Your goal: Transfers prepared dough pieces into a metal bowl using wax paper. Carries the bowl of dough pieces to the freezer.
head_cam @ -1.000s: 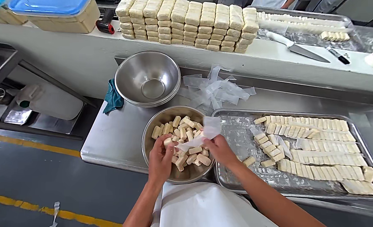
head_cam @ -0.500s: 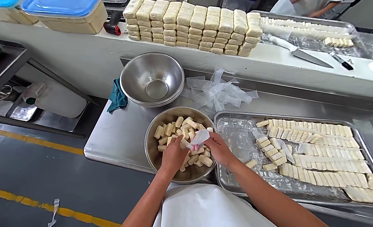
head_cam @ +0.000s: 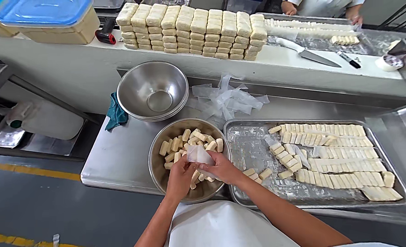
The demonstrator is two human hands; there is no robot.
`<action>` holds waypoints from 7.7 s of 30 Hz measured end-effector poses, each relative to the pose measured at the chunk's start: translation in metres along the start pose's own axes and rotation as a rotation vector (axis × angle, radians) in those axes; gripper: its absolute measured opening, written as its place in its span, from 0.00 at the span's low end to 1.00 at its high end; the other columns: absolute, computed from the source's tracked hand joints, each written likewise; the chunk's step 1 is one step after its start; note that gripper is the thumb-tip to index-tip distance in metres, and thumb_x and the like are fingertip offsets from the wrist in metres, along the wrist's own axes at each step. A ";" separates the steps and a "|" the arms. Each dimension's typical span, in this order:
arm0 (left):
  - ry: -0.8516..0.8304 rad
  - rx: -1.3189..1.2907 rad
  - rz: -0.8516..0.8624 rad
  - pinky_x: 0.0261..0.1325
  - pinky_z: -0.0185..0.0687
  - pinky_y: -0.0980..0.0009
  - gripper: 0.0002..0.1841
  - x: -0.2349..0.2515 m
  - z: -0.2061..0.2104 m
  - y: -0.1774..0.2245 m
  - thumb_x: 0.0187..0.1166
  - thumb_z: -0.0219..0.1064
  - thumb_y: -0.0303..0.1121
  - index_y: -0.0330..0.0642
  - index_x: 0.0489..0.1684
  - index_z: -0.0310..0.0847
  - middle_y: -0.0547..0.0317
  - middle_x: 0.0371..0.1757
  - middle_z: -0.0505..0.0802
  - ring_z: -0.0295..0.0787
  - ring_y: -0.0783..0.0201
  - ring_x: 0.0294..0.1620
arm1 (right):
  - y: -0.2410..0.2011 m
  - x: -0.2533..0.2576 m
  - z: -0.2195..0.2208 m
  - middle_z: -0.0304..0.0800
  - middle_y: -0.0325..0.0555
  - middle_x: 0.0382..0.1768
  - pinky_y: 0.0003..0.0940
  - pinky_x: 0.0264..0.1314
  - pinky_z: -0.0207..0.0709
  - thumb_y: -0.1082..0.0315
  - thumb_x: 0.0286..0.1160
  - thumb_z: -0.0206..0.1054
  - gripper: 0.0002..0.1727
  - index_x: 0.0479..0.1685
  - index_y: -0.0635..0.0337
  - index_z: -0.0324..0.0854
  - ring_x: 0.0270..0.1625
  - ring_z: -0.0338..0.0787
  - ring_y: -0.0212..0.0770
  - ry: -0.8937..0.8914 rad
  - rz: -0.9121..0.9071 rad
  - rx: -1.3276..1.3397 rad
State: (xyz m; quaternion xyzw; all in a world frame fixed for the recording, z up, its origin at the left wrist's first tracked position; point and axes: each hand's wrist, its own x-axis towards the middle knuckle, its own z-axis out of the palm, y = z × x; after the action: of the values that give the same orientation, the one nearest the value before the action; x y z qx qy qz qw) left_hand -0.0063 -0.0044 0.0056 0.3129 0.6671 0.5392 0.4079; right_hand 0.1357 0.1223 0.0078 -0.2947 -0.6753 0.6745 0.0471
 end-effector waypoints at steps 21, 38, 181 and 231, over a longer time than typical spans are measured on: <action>0.157 0.611 -0.033 0.59 0.84 0.44 0.24 -0.011 -0.039 -0.021 0.85 0.61 0.31 0.39 0.81 0.73 0.40 0.63 0.89 0.90 0.46 0.54 | -0.051 -0.034 -0.067 0.91 0.54 0.48 0.61 0.56 0.76 0.55 0.79 0.69 0.16 0.54 0.57 0.88 0.54 0.89 0.58 -0.405 0.435 -1.193; -0.053 0.507 0.093 0.69 0.84 0.58 0.23 -0.016 -0.036 -0.020 0.81 0.59 0.31 0.26 0.72 0.77 0.37 0.67 0.89 0.88 0.54 0.68 | -0.015 0.085 -0.262 0.84 0.61 0.71 0.53 0.78 0.76 0.64 0.83 0.65 0.25 0.76 0.65 0.77 0.72 0.85 0.55 0.547 -0.042 -0.672; -0.067 0.113 -0.157 0.54 0.93 0.58 0.26 0.031 0.013 0.009 0.84 0.55 0.29 0.32 0.82 0.64 0.45 0.68 0.88 0.93 0.54 0.58 | 0.186 -0.102 -0.216 0.84 0.65 0.62 0.63 0.60 0.81 0.38 0.76 0.69 0.40 0.78 0.60 0.76 0.63 0.86 0.66 0.430 0.256 -1.039; 0.305 -0.010 0.108 0.39 0.91 0.66 0.17 -0.006 -0.043 0.016 0.74 0.70 0.27 0.39 0.60 0.77 0.54 0.48 0.89 0.90 0.63 0.39 | 0.019 0.011 0.017 0.81 0.60 0.72 0.63 0.88 0.54 0.50 0.67 0.80 0.31 0.61 0.66 0.85 0.81 0.73 0.60 0.152 -0.126 -0.912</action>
State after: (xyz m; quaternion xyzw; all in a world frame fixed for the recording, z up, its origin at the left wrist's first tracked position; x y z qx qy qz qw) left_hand -0.0414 -0.0264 0.0260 0.2606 0.7010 0.6047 0.2738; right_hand 0.1250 0.1107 -0.0156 -0.2922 -0.9142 0.2809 0.0028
